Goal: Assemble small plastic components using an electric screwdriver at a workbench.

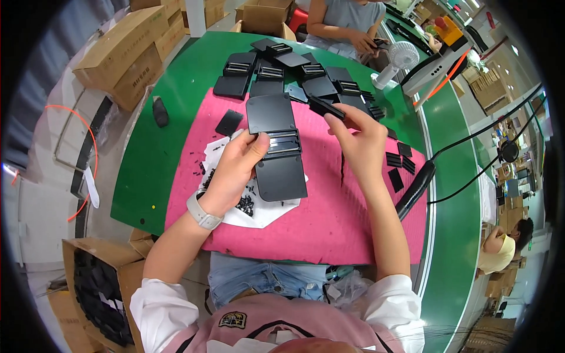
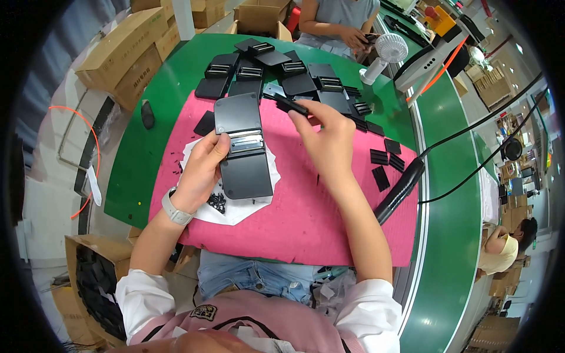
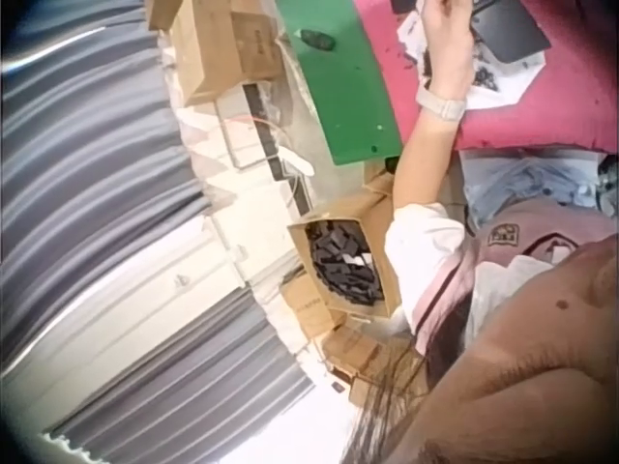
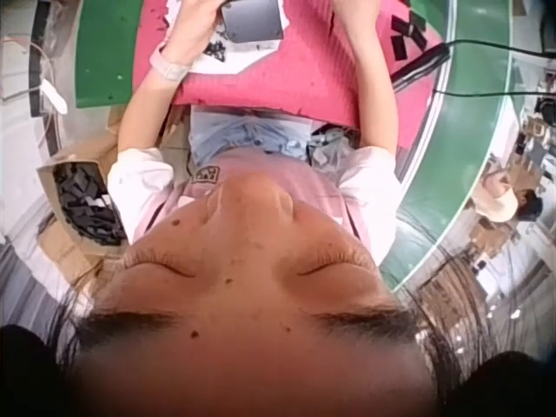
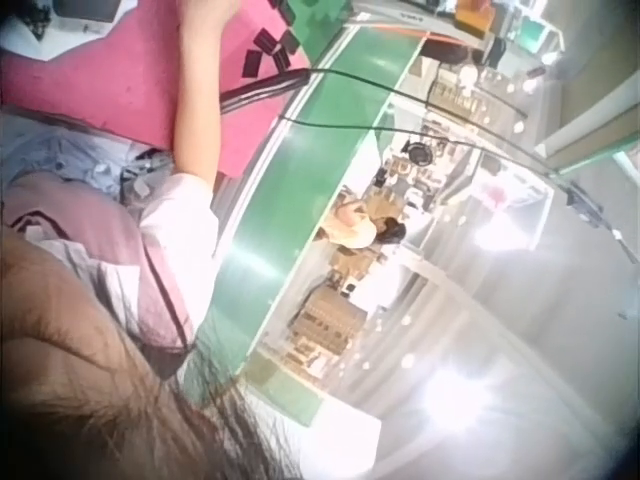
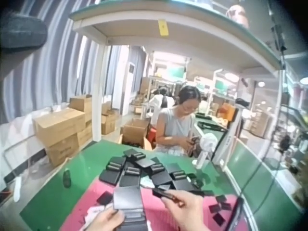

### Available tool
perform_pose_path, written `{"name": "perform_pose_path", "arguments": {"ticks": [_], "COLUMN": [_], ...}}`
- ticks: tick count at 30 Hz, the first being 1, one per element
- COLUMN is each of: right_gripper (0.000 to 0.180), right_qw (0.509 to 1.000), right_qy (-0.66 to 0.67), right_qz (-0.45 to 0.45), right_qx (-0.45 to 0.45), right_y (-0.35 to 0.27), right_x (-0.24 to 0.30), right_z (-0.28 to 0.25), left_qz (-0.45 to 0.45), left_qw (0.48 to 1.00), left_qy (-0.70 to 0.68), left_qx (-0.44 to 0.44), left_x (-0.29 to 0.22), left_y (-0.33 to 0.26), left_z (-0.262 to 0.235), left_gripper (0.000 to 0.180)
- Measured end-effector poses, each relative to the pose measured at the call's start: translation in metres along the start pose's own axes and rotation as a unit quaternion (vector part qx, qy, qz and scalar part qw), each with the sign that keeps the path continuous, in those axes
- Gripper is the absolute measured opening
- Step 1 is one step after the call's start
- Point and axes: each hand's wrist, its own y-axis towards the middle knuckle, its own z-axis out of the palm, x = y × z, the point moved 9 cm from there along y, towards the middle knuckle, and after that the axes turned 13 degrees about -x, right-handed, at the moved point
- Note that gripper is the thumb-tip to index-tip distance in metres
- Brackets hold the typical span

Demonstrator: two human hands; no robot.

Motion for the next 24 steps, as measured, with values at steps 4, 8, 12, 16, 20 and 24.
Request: {"name": "perform_pose_path", "arguments": {"ticks": [4,8,12,16,20,24], "right_gripper": [0.029,0.031,0.031,0.029,0.03,0.03], "right_qw": [0.962,0.964,0.97,0.966,0.942,0.936], "right_qy": [0.019,0.057,0.074,0.079,0.093,0.053], "right_qz": [-0.247,-0.207,-0.171,-0.207,-0.276,-0.297], "right_qx": [0.113,0.159,0.157,0.135,0.168,0.184], "right_y": [-0.041,-0.044,-0.045,-0.044,-0.049,-0.056], "right_x": [0.052,0.045,0.031,0.038,0.051,0.061], "right_z": [0.014,0.013,0.012,0.006,0.006,0.017], "left_qz": [-0.022,-0.021,0.003,-0.009,0.007,0.026], "left_qw": [0.999,0.999,0.998,0.998,0.998,0.994], "left_qy": [-0.013,0.0,0.027,0.027,-0.003,0.042], "left_qx": [0.026,0.027,0.051,0.057,0.066,0.097], "left_x": [0.008,0.015,0.011,0.015,0.01,0.008], "left_y": [-0.004,-0.005,-0.009,-0.01,-0.01,-0.01], "left_z": [0.008,0.009,0.018,0.013,0.019,0.019], "left_gripper": [0.039,0.037,0.038,0.037,0.036,0.038]}}
